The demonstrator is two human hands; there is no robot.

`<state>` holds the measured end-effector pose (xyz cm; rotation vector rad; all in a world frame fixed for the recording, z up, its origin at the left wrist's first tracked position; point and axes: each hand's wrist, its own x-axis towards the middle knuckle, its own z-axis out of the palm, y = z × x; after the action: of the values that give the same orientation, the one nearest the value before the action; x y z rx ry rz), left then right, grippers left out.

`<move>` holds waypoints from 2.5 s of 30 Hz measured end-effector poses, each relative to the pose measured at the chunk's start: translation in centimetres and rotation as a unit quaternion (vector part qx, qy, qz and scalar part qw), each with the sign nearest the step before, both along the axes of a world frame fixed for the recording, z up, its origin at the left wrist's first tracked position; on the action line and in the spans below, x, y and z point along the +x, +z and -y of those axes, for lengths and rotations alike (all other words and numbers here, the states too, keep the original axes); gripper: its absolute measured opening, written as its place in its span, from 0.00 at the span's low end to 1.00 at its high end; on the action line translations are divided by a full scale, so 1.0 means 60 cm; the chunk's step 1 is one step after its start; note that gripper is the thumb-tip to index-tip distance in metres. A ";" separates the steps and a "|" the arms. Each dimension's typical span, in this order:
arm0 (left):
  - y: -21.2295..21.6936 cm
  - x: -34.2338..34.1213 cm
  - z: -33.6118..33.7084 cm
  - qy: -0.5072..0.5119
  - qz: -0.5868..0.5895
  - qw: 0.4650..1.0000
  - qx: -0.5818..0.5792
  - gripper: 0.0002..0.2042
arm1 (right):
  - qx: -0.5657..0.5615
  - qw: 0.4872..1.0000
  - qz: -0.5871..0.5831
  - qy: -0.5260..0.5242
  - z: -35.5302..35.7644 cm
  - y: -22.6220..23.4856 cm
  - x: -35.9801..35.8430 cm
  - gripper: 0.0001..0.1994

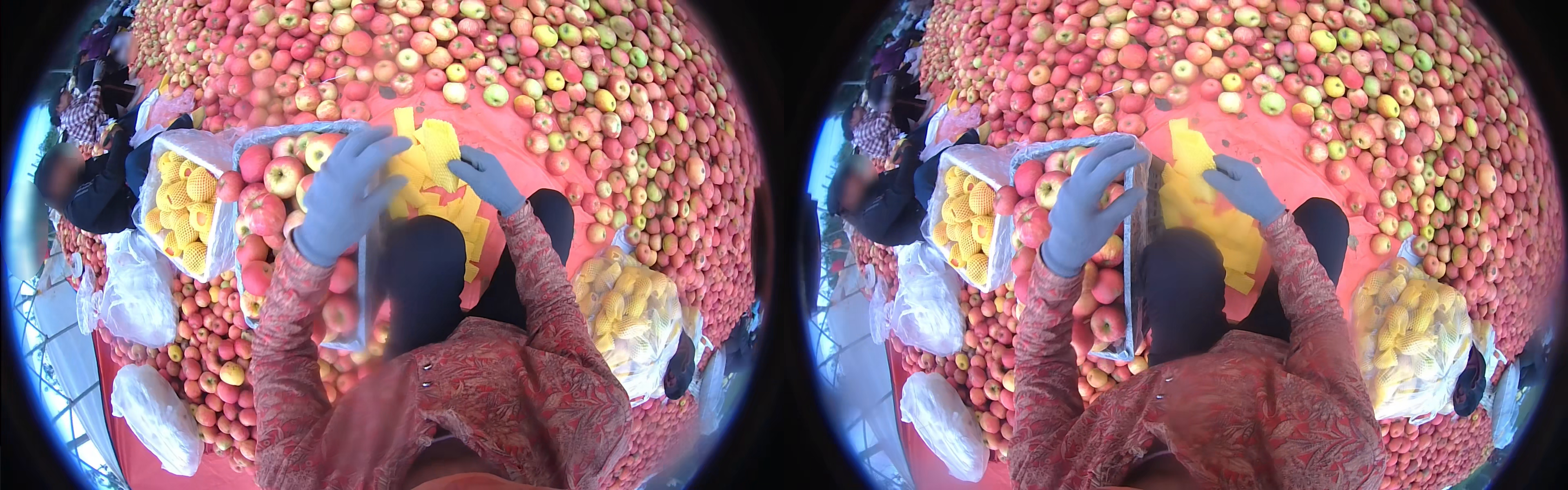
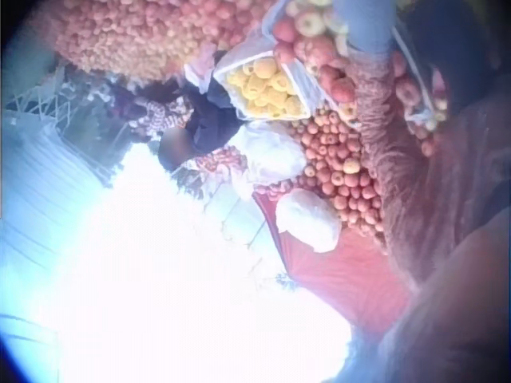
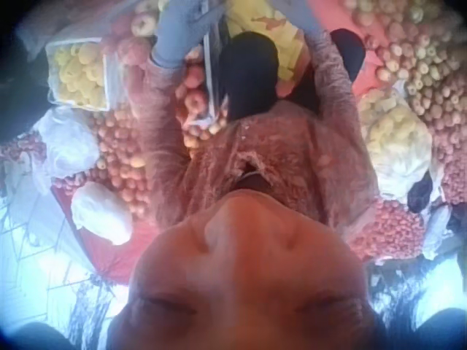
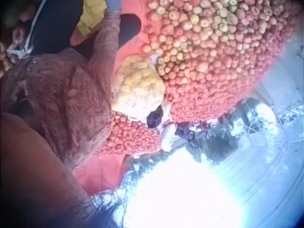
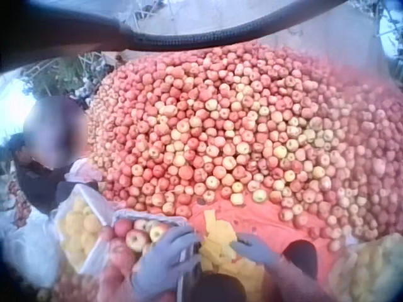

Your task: The person sits on the ground surrounded by apples and repeatedly picks up individual apples, wraps each one in a yellow foam net, and places the wrapped apples into a white plastic bag. The process continues with consistent hand motions and no other tools used.

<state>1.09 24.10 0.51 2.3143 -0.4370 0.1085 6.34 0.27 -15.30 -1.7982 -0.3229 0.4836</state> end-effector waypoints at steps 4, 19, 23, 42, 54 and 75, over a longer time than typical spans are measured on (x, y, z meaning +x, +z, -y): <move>-0.009 -0.016 0.075 0.011 0.054 0.998 -0.024 0.19 | 0.009 0.995 0.102 0.018 0.021 0.115 -0.054 0.11; 0.042 -0.232 0.086 0.034 -0.223 0.908 -0.354 0.12 | 0.303 0.942 -0.041 0.138 0.037 0.271 -0.182 0.16; 0.037 -0.287 0.101 0.032 -0.258 0.828 -0.497 0.16 | 0.218 0.959 -0.090 0.159 -0.035 0.254 -0.238 0.17; -0.058 -0.403 0.030 0.023 -0.141 0.519 -0.843 0.35 | 0.270 0.909 -0.283 0.142 -0.290 0.258 -0.259 0.05; -0.048 -0.487 -0.072 0.266 -0.081 0.621 -0.733 0.17 | -0.299 0.740 0.460 0.390 -0.562 0.122 -0.121 0.34; 0.028 -0.329 -0.005 0.414 -0.048 0.814 -0.404 0.34 | 0.436 0.820 -0.362 0.078 -0.285 0.250 -0.289 0.27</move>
<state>-18.62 24.43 2.18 1.4825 0.6130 0.4939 -11.02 17.40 -0.27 -0.6135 -0.1103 0.9151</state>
